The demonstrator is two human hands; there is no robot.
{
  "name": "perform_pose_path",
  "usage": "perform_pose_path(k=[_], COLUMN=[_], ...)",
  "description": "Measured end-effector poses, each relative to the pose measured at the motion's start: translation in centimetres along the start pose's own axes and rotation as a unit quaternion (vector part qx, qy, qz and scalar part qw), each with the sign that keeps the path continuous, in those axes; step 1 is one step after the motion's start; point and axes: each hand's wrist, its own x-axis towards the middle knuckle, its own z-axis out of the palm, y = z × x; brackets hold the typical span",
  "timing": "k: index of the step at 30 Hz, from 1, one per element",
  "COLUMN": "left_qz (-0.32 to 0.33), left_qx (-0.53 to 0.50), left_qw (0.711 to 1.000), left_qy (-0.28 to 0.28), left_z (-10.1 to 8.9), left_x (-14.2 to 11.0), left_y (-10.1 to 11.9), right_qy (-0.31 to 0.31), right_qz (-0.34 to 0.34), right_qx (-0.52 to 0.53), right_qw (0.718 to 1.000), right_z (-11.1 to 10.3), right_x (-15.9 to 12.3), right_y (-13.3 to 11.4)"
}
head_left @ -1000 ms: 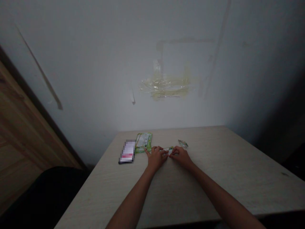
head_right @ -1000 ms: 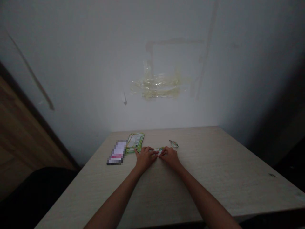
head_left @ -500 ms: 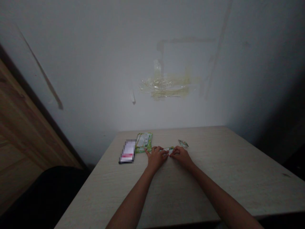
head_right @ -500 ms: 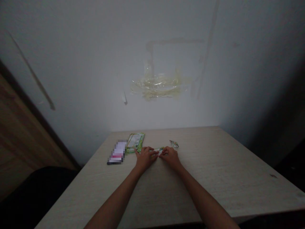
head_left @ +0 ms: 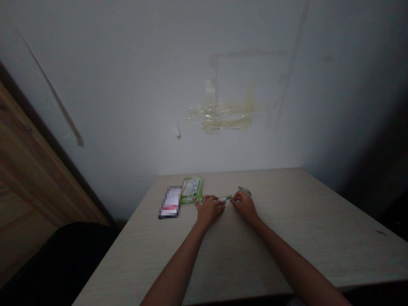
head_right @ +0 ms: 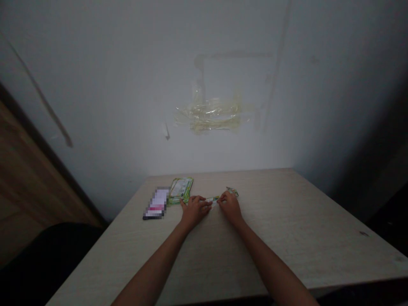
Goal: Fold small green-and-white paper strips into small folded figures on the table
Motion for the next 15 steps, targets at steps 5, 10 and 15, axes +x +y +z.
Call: perform_pose_path(k=[5,10,15], left_qz=[0.002,-0.001,-0.001], left_qx=[0.002,0.010,0.019], left_qw=[1.000,1.000,1.000], left_qy=[0.003,-0.005,-0.009], left_z=[0.07,-0.18,-0.34], left_x=[0.03,-0.02,-0.18], left_y=[-0.05,0.19,0.32], right_qy=[0.037,0.055,0.048], right_qz=[-0.014,-0.019,-0.019], right_qx=[-0.059,-0.091,-0.087], right_qw=[0.998,0.994,0.995], right_z=[0.02,0.09,-0.01], right_x=[0.10,0.02,-0.10], right_y=[-0.18,-0.39,-0.16])
